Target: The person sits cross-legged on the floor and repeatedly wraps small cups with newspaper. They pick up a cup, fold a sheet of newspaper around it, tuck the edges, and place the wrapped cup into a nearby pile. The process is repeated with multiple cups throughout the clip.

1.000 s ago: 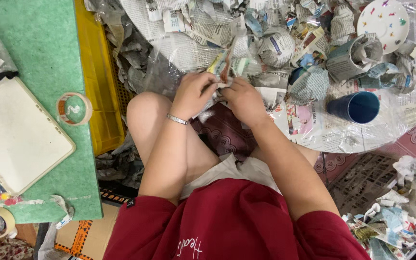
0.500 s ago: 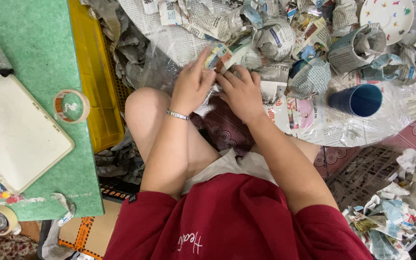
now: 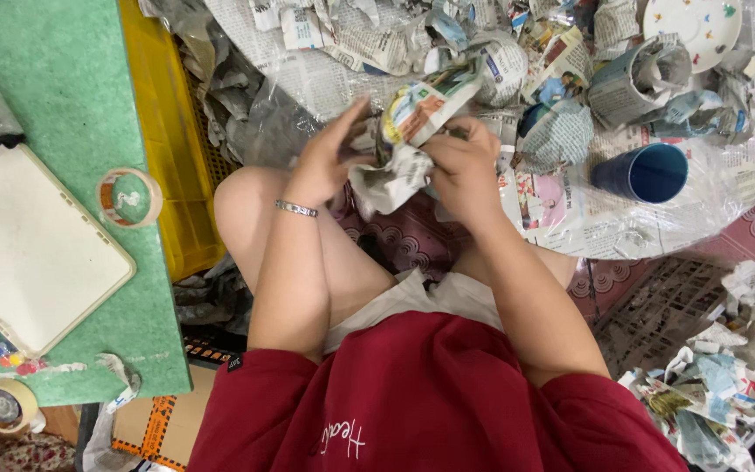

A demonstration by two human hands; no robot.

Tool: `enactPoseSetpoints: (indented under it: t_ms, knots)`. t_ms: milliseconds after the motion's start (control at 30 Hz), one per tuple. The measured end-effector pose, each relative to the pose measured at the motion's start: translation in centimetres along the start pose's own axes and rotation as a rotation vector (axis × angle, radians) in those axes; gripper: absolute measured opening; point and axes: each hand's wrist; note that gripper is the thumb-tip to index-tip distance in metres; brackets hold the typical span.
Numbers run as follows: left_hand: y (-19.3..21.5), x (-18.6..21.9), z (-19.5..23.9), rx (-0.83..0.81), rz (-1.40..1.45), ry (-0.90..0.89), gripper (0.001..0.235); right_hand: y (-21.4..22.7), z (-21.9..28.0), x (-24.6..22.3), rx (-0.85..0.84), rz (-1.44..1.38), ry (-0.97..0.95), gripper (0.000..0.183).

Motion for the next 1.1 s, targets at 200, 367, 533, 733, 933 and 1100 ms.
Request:
enactPoseSetpoints:
  t_ms: [200, 367, 533, 733, 933, 1100]
  knots:
    - [-1.7, -1.1, -0.3, -0.188, 0.592, -0.041, 0.107, 1.8, 0.5, -1.6, -0.046, -0.112, -0.047, 0.021]
    - [-4.8, -0.3, -0.2, -0.155, 0.745, -0.164, 0.108, 1.9, 0.7, -3.2, -0.067, -0.004, -0.015, 0.023]
    - [-5.3, 1.3, -0.5, -0.102, 0.631, -0.214, 0.121, 1.9, 1.1, -3.6, -0.060, 0.042, -0.023, 0.031]
    - [-6.3, 3.2, 0.3, -0.064, 0.671, -0.222, 0.133, 1.3, 1.7, -3.6, 0.087, -0.079, -0.148, 0.032]
    - [-8.1, 4.5, -0.4, 0.023, 0.900, -0.187, 0.121, 0.7, 1.9, -4.7, 0.082, 0.312, 0.004, 0.023]
    - [-8.4, 4.6, -1.5, 0.009, 1.129, -0.122, 0.102, 1.1, 1.3, -5.5, 0.053, 0.425, 0.019, 0.023]
Point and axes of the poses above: each hand's wrist, its own z-axis away from the middle knuckle, its own y-axis out of the back of the hand, x = y × z, and after that the axes turned 11 degrees about -z, right-handed
